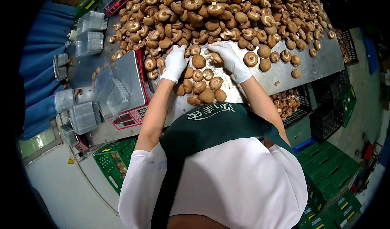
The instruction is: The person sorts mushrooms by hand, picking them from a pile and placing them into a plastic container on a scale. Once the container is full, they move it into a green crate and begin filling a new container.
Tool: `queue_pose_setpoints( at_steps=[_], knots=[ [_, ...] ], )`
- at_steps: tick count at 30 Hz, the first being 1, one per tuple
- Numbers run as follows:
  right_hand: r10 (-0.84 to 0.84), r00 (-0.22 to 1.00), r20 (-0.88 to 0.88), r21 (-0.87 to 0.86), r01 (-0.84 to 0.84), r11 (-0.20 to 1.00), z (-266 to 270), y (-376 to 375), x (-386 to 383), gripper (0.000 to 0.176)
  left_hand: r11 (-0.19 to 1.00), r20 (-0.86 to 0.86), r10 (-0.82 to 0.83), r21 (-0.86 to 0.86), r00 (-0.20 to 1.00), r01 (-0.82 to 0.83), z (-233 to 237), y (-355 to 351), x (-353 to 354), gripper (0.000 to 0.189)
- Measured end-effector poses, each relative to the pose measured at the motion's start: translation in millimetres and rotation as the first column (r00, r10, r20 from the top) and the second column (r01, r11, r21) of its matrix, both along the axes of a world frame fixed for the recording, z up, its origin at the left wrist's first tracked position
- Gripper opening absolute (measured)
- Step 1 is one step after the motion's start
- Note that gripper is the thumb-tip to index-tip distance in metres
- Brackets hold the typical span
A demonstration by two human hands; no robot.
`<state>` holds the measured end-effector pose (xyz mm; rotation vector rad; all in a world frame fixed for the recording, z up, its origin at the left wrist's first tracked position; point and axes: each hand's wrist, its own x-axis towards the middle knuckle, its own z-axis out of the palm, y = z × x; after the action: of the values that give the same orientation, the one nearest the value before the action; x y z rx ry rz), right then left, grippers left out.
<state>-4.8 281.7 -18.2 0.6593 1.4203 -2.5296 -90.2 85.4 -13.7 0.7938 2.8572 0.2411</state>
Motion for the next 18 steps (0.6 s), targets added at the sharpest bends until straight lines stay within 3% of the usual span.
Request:
queue_pose_setpoints(
  at_steps=[2, 3, 4, 5, 6, 7, 9, 10, 11, 13, 15, 17, 18],
  knots=[
    [0.005, 1.0, 0.007, 0.068, -0.006, 0.998, 2.9, -9.2, -8.4, 0.019, 0.998, -0.019, -0.015, 0.056, 1.0, 0.016, 2.5, -5.9, 0.2, 0.039],
    [0.076, 0.997, 0.022, 0.199, -0.079, 0.977, 2.0, -11.5, -12.3, 0.023, 0.998, -0.021, -0.014, 0.053, 1.0, 0.015, 3.8, -11.0, 1.9, 0.039],
    [0.143, 0.989, 0.046, 0.326, -0.15, 0.934, 1.2, -13.6, -15.1, 0.027, 0.966, 0.017, 0.034, 0.255, 0.999, -0.037, 4.9, -17.3, 2.5, 0.039],
    [0.143, 0.989, 0.045, 0.323, -0.15, 0.934, 0.3, -16.3, -15.8, 0.027, 0.892, 0.064, 0.072, 0.443, 0.995, -0.093, 6.1, -23.7, 3.0, 0.04],
    [0.185, 0.983, 0.016, 0.37, -0.177, 0.912, 5.0, -21.4, -14.3, 0.032, 0.843, 0.2, 0.089, 0.507, 0.976, -0.181, 12.1, -28.4, 5.0, 0.044],
    [0.228, 0.974, -0.007, 0.415, -0.204, 0.886, 7.2, -26.1, -12.0, 0.036, 0.844, 0.202, 0.092, 0.503, 0.975, -0.184, 17.2, -32.0, 10.9, 0.044],
    [0.266, 0.953, -0.143, 0.201, -0.235, 0.951, 2.5, -33.5, -6.7, 0.058, 0.768, 0.278, -0.073, 0.629, 0.958, -0.124, 33.8, -36.9, 25.3, 0.05],
    [0.297, 0.949, -0.106, 0.2, -0.272, 0.941, 13.7, -37.5, -2.6, 0.056, 0.749, 0.248, -0.137, 0.659, 0.959, -0.064, 43.1, -35.0, 34.5, 0.054],
    [0.329, 0.942, -0.071, 0.2, -0.31, 0.93, 22.8, -39.7, -0.5, 0.054, 0.712, 0.33, -0.154, 0.69, 0.931, -0.127, 51.4, -31.1, 44.4, 0.059],
    [0.364, 0.926, -0.103, 0.235, -0.333, 0.913, 25.2, -32.4, 6.0, 0.046, 0.7, 0.24, -0.178, 0.713, 0.954, -0.048, 54.1, -30.3, 49.1, 0.063],
    [0.312, 0.95, -0.025, 0.24, -0.297, 0.924, 53.7, -9.9, 27.9, 0.04, 0.661, 0.206, -0.06, 0.741, 0.977, -0.116, 62.2, -35.6, 49.2, 0.062],
    [0.309, 0.948, 0.074, 0.454, -0.308, 0.836, 62.0, 34.5, 49.9, 0.037, 0.503, 0.402, 0.052, 0.78, 0.914, -0.372, 55.6, -52.7, 44.0, 0.048],
    [0.291, 0.942, 0.167, 0.486, -0.336, 0.807, 81.0, 54.9, 64.9, 0.039, 0.482, 0.47, 0.114, 0.744, 0.875, -0.463, 55.0, -63.3, 43.4, 0.045]
  ],
)
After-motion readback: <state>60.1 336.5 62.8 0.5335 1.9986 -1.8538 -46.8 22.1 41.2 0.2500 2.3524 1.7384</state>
